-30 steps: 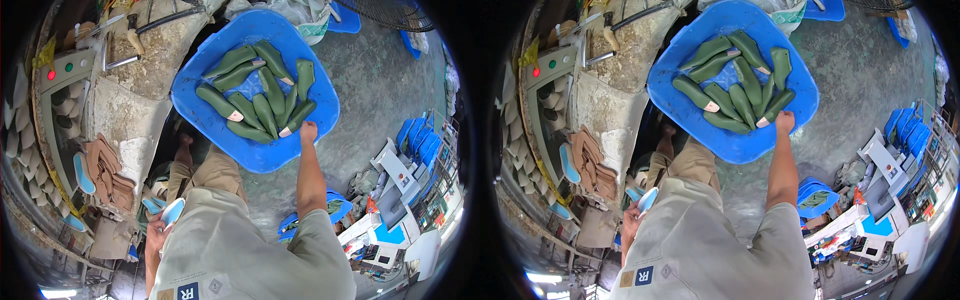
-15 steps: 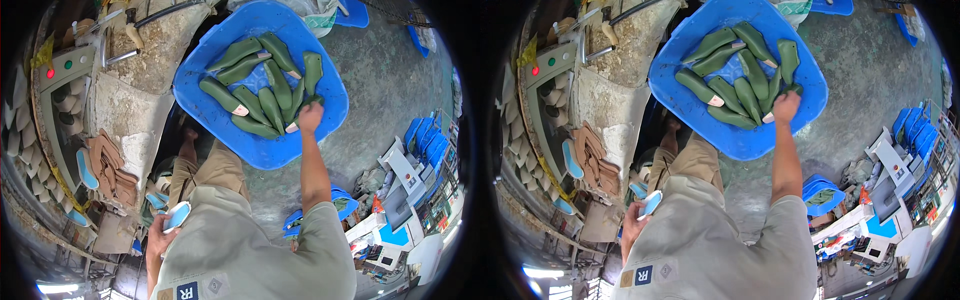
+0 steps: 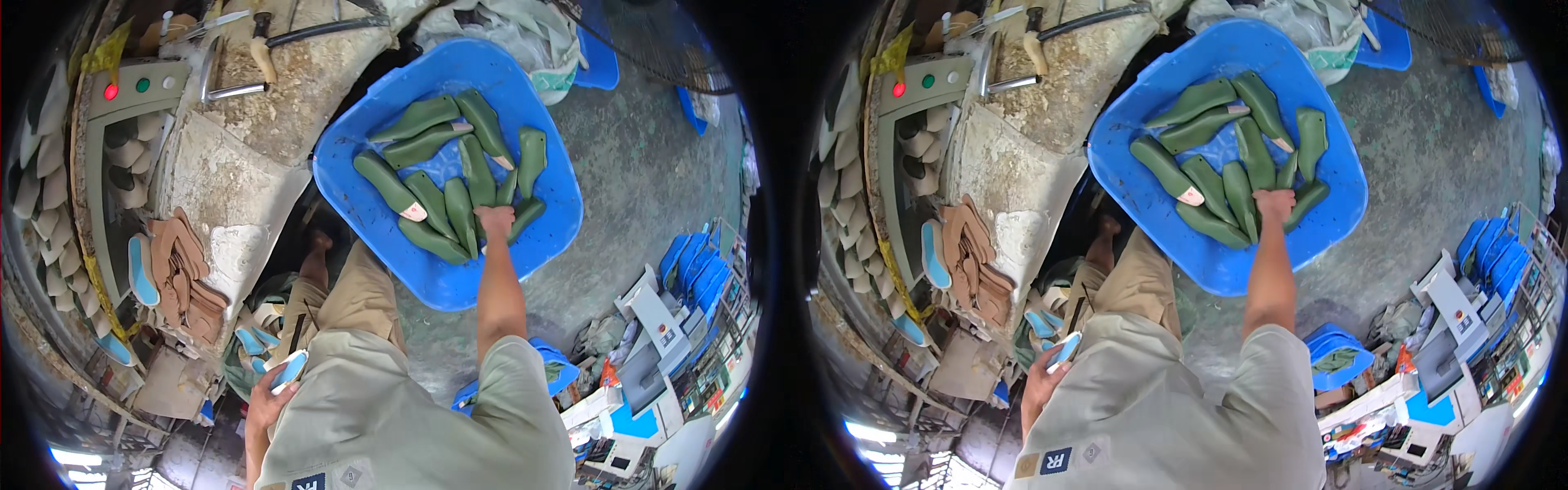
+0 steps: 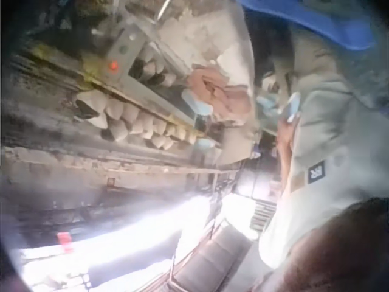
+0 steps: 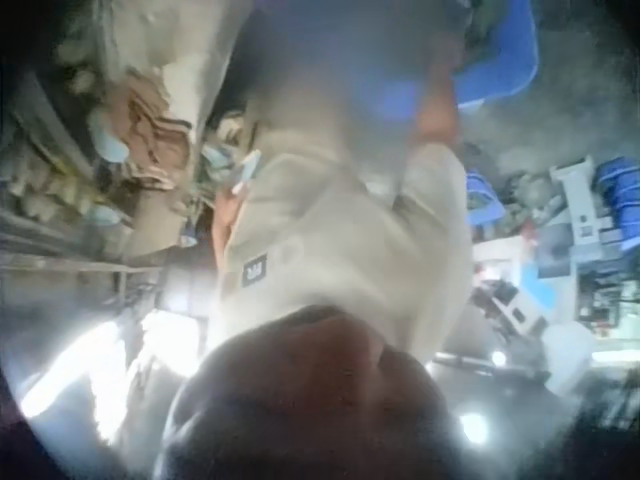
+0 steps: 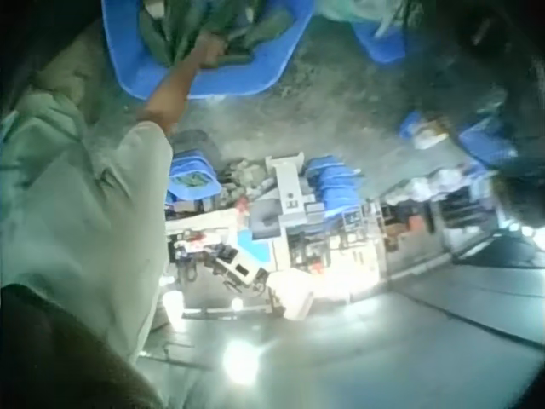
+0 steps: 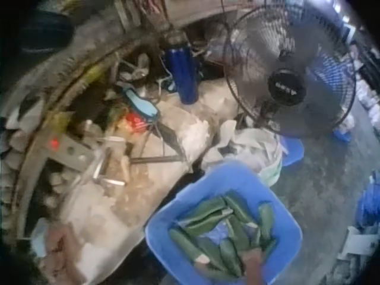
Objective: The person shapes shoes by inserting shoe lasts into shoe uppers, smoothing and pressing the shoe material over the lasts using a metal tool and by hand, and removing the lasts from the shoes.
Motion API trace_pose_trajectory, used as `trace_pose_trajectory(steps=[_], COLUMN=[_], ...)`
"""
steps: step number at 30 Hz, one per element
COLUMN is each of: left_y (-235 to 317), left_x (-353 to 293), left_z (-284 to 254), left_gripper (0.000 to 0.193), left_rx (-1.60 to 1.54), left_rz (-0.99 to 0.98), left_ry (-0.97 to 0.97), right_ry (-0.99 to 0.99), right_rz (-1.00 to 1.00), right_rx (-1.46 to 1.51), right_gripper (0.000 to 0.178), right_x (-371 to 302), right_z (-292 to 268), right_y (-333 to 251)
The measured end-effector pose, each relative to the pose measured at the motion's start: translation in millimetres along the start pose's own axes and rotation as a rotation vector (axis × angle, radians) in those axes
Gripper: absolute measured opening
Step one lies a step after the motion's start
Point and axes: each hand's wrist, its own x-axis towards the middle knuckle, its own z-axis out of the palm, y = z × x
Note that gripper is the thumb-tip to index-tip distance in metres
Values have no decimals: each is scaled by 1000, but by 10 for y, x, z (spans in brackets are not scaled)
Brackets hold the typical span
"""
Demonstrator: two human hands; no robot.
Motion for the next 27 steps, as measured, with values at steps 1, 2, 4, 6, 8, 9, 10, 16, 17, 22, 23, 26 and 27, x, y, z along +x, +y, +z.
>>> trace_pose_trajectory(steps=[1,2,4,6,8,9,10,16,17,22,23,26,27], left_y=[-52,-93,-107,-152,-194,-155,-140,-408,-351,-363,-71,212,252], left_x=[7,3,-65,-70,22,-3,-33,109,171,808,645,731,807], left_z=[11,26,32,-6,-51,-78,-70,-350,-483,-731,-796,-947,-1004], left_gripper=[70,69,69,69,70,69,69,69,69,78,82,78,78], left_rx=[3,8,-9,-70,-64,-7,45,-172,-295,-1183,-1185,-1338,-1362], left_rz=[-8,-21,-20,-31,31,58,76,395,414,357,465,664,707], left_ry=[19,40,86,59,70,70,87,249,221,-75,-98,-254,-280], right_ry=[-112,-117,-533,-443,-136,-28,-37,-441,-488,-966,-1282,-1805,-2167], right_rz=[-3,-23,133,162,109,91,64,-193,-252,-698,-697,-750,-594], right_rx=[190,191,663,699,606,529,465,1109,1124,1535,1481,1854,1929], right_gripper=[70,70,52,61,78,86,90,48,53,93,112,107,103], right_x=[115,132,85,239,576,585,502,9,-3,-1172,-1655,-3180,-3499], right_z=[-67,-142,-307,-172,55,83,61,-491,-647,-1660,-2013,-2223,-2143], right_y=[-30,-123,-392,-411,-236,-267,-294,290,590,390,97,-681,-809])
